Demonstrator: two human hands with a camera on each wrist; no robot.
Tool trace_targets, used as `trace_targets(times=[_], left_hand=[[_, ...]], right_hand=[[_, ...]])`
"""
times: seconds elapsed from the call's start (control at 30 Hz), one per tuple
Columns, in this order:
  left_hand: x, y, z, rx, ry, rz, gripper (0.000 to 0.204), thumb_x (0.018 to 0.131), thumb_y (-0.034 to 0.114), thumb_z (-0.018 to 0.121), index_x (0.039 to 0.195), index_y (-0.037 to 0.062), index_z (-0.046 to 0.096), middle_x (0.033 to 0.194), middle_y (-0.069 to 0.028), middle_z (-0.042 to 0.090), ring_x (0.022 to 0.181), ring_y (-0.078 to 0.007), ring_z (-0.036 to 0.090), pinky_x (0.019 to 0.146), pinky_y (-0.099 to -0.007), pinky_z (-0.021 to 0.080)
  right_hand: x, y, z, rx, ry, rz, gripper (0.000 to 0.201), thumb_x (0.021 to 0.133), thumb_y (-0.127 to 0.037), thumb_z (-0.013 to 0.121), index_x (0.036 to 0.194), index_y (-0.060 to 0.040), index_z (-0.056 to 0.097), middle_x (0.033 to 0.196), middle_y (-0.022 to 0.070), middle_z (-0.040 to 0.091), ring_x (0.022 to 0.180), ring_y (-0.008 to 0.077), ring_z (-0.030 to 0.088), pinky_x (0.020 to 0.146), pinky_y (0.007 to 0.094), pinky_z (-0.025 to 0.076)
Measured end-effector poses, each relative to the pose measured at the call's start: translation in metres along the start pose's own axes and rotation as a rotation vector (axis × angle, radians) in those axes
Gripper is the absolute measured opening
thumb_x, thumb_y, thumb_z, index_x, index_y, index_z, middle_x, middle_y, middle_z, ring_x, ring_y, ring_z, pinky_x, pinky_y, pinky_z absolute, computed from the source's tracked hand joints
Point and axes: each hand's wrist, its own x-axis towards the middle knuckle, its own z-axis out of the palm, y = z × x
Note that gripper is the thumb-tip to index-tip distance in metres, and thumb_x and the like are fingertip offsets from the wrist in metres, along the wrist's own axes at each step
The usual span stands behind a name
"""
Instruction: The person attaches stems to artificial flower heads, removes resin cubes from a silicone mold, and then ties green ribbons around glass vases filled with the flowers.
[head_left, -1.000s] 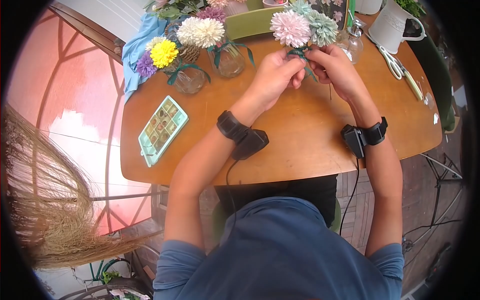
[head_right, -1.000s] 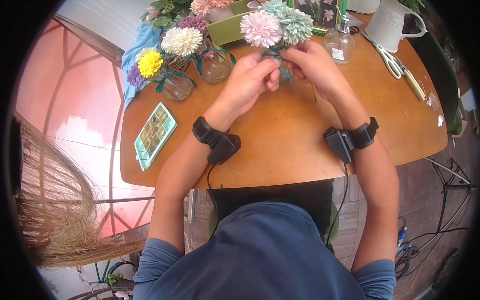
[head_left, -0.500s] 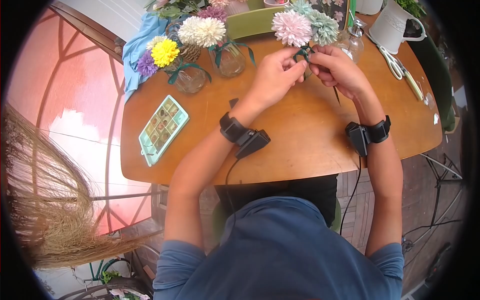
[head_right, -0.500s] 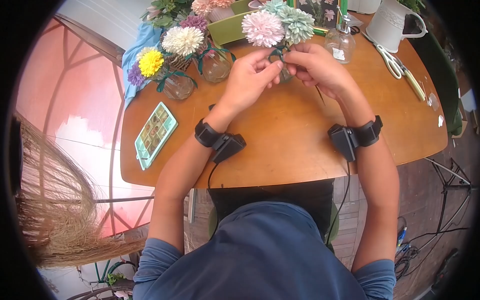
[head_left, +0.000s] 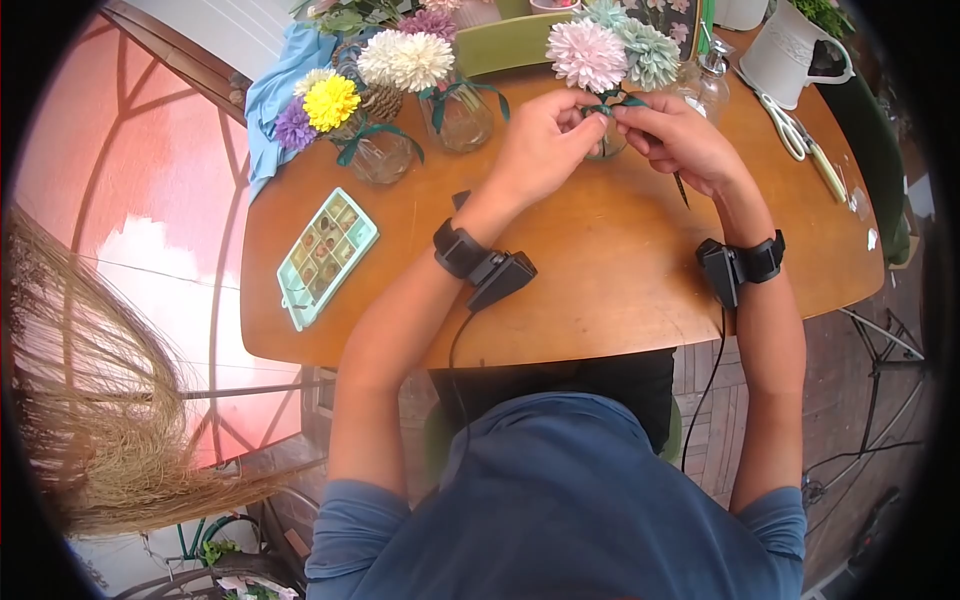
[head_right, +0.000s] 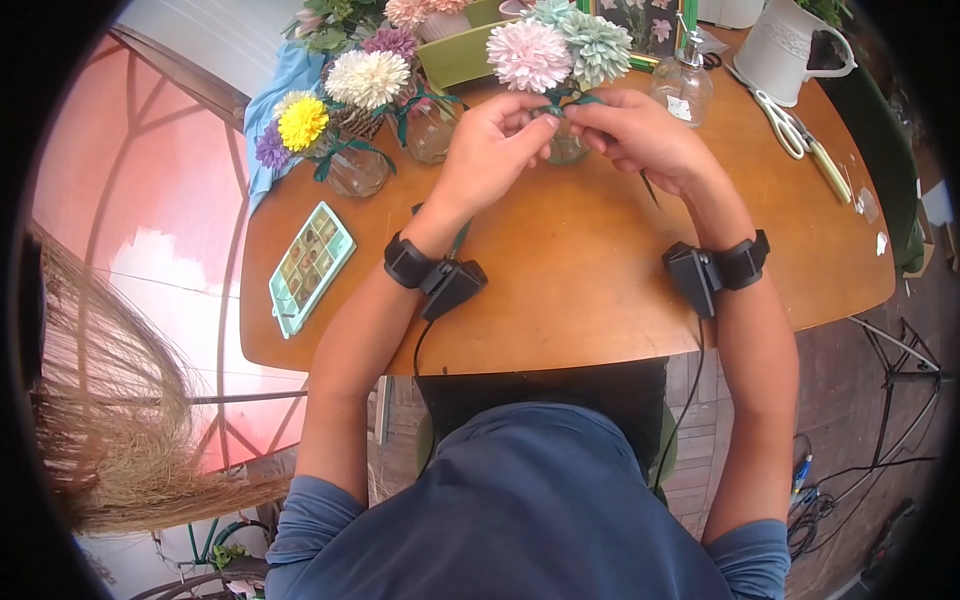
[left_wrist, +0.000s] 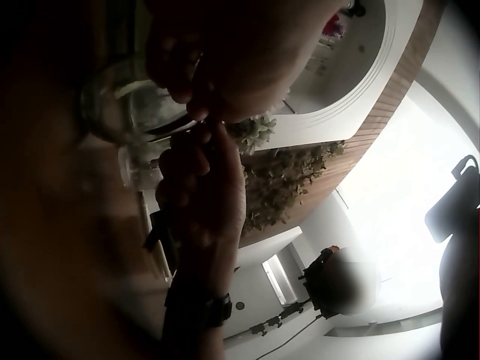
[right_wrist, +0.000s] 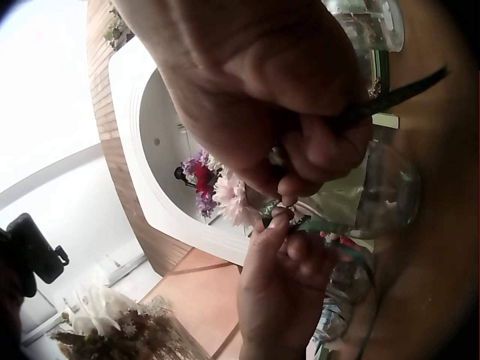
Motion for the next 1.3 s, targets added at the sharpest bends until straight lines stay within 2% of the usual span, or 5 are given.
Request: trace_targets(times=[0.27,0.77,0.97,1.07,1.3], left_hand=[[0.001,-0.004,0.003,-0.01,0.035,0.065,0.025,0.091,0.016,0.062,0.107,-0.0024,0.068,0.069,-0.0036,0.066,0.062,-0.0065,0.058,0.055,-0.0235,0.044],[0.002,0.003,0.008,-0.063,0.039,-0.129,0.02,0.094,0.014,0.056,0.098,-0.0006,0.07,0.065,-0.0018,0.064,0.052,-0.0046,0.052,0.049,-0.0202,0.04],[0.004,0.001,0.012,-0.036,0.053,-0.095,0.021,0.094,0.014,0.058,0.103,-0.0018,0.069,0.065,-0.0018,0.064,0.052,-0.0044,0.052,0.048,-0.0201,0.041],[0.003,0.004,0.012,-0.083,0.05,-0.118,0.022,0.094,0.014,0.06,0.105,-0.0025,0.068,0.066,-0.0015,0.064,0.052,-0.0041,0.051,0.048,-0.0199,0.041],[0.003,0.002,0.012,-0.095,0.039,-0.126,0.024,0.094,0.017,0.062,0.106,-0.0029,0.068,0.066,-0.0004,0.064,0.052,-0.0033,0.051,0.048,-0.0189,0.04]], right_hand=[[0.0,0.0,0.005,-0.011,0.0,-0.015,0.025,0.094,-0.031,0.062,0.083,-0.0095,0.062,0.061,-0.0082,0.048,0.048,0.0002,0.033,0.042,0.0198,0.02],[-0.001,0.001,0.001,0.012,-0.101,-0.005,0.022,0.096,-0.03,0.059,0.084,-0.0113,0.062,0.062,-0.0081,0.049,0.048,-0.0002,0.031,0.042,0.0199,0.018],[0.001,0.002,0.0,-0.217,0.042,-0.081,0.024,0.093,-0.033,0.061,0.088,-0.0098,0.064,0.065,-0.0065,0.049,0.053,0.002,0.038,0.046,0.0205,0.025],[0.001,-0.003,-0.004,-0.395,0.204,-0.153,0.029,0.09,-0.033,0.065,0.095,-0.0048,0.067,0.072,-0.0031,0.056,0.062,0.0058,0.047,0.054,0.0227,0.037],[0.004,0.004,0.001,-0.34,0.332,-0.339,0.032,0.088,-0.026,0.07,0.102,0.0034,0.065,0.087,0.0037,0.065,0.078,0.0101,0.057,0.072,0.0258,0.046]])
